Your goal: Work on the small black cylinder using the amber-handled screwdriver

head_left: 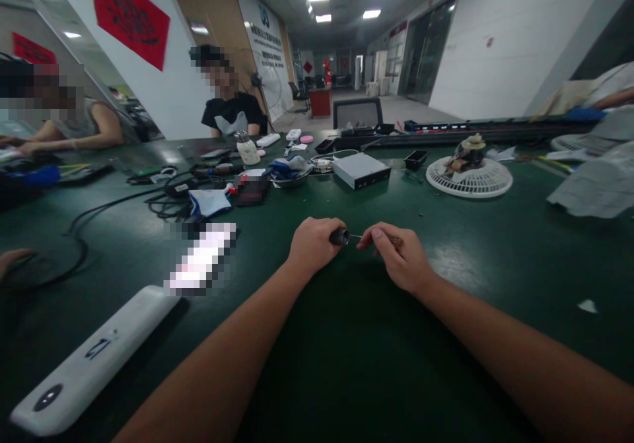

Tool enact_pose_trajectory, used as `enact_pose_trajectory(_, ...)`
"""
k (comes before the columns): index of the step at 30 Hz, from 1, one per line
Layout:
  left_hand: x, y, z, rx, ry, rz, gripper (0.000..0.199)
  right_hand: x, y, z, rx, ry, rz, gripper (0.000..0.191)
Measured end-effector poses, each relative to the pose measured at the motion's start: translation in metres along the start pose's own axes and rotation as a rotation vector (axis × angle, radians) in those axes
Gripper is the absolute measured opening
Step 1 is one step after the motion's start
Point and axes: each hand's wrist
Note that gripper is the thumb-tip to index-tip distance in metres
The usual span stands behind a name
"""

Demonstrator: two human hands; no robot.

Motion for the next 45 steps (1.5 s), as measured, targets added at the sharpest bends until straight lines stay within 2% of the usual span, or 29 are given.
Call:
enact_pose_trajectory(6,0.001,0.000,0.000,0.004,0.018,-0.057,0.010,0.002,-0.004,0.002,0.107,0.004,-0.041,0.043)
enact_pose_trajectory(11,0.001,0.001,0.001,-0.004,0.014,-0.032,0.010,0.002,-0.007,0.000,0.273,0.073,-0.066,0.043)
enact_pose_trajectory(14,0.001,0.002,0.001,-0.020,-0.003,-0.001,0.007,0.001,-0.006,-0.002,0.289,0.082,-0.059,0.043)
enact_pose_trajectory(18,0.001,0.003,0.001,-0.018,-0.014,0.027,0.006,-0.001,-0.003,-0.002,0.133,0.035,-0.020,0.041)
enact_pose_trajectory(23,0.000,0.002,-0.002,0.041,-0.037,0.101,0.013,-0.003,0.003,0.002,-0.127,0.039,0.124,0.030)
enact_pose_trajectory(27,-0.001,0.003,-0.005,0.095,-0.024,0.139,0.020,-0.003,0.005,0.001,-0.163,0.041,0.248,0.022)
enact_pose_trajectory(31,-0.001,0.002,-0.006,0.103,-0.004,0.134,0.019,-0.002,0.006,0.000,-0.174,0.030,0.231,0.023)
enact_pose_trajectory(36,0.000,0.002,-0.004,0.103,0.007,0.123,0.021,-0.003,0.008,0.000,-0.212,-0.074,0.191,0.024)
enact_pose_trajectory(42,0.001,0.000,-0.002,0.126,0.060,0.154,0.028,0.006,-0.003,0.003,-0.056,-0.279,-0.030,0.023)
enact_pose_trajectory(45,0.001,0.000,-0.002,0.118,0.084,0.204,0.030,0.015,-0.016,0.012,-0.133,-0.422,-0.071,0.022)
Point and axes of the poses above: each hand's wrist, its own x-axis towards the middle knuckle, its own z-axis out of the back of the hand, y = z × x, and after that the axes turned 11 degrees about -z, right-handed
